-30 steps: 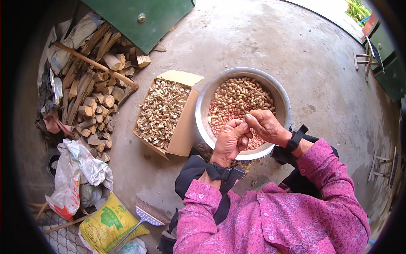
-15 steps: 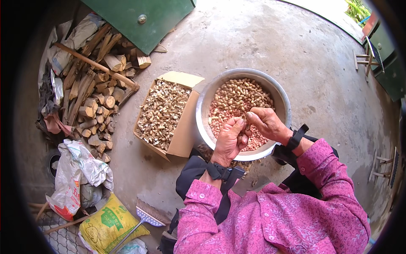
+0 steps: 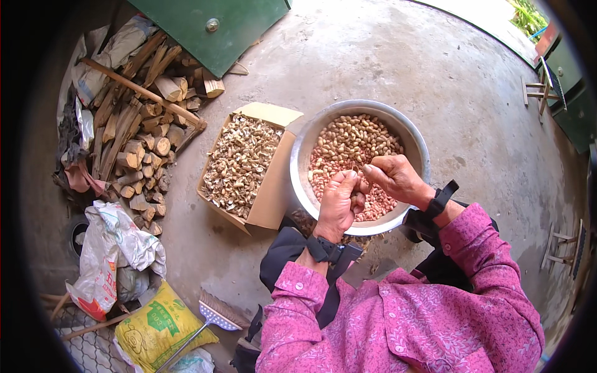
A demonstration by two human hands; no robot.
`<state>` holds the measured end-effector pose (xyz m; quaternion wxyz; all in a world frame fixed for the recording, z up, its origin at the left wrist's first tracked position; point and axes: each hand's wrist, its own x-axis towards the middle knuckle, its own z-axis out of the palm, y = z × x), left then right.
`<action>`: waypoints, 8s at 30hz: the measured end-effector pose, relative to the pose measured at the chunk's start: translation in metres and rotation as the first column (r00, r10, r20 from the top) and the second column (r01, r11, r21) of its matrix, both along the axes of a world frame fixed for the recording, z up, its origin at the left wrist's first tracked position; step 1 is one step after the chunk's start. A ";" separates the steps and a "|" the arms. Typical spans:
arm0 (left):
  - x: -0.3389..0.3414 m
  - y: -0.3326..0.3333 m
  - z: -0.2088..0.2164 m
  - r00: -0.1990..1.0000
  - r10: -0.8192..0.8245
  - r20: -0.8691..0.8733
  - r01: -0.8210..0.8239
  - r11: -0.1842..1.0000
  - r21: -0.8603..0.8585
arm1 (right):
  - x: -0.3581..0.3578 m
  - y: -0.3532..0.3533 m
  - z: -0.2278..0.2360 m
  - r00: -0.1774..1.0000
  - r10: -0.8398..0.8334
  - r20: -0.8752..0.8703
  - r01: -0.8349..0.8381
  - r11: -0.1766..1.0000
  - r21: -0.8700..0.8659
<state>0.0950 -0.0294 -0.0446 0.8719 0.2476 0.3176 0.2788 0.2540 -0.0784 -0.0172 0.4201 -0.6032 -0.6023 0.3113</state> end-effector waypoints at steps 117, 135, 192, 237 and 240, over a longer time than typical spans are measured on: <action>0.006 0.000 -0.007 1.000 0.015 -0.021 -0.012 0.988 0.151 | 0.008 0.002 -0.006 0.977 -0.048 -0.207 0.001 0.975 -0.221; -0.010 0.005 0.003 0.965 -0.193 -0.179 0.230 0.950 0.214 | 0.009 0.002 0.007 0.985 0.089 -0.145 -0.128 0.948 -0.291; -0.004 -0.005 0.015 0.973 -0.082 -0.215 0.172 0.881 0.441 | 0.006 -0.001 0.007 0.952 0.154 -0.265 -0.264 0.853 -0.450; -0.010 -0.011 -0.002 0.965 -0.106 0.239 0.128 0.989 -0.075 | 0.004 -0.013 0.005 0.949 0.220 -0.227 -0.256 0.957 -0.140; -0.021 -0.017 -0.012 0.957 -0.135 0.256 0.150 0.988 -0.041 | 0.004 -0.020 0.010 0.947 0.313 -0.070 -0.318 0.945 -0.074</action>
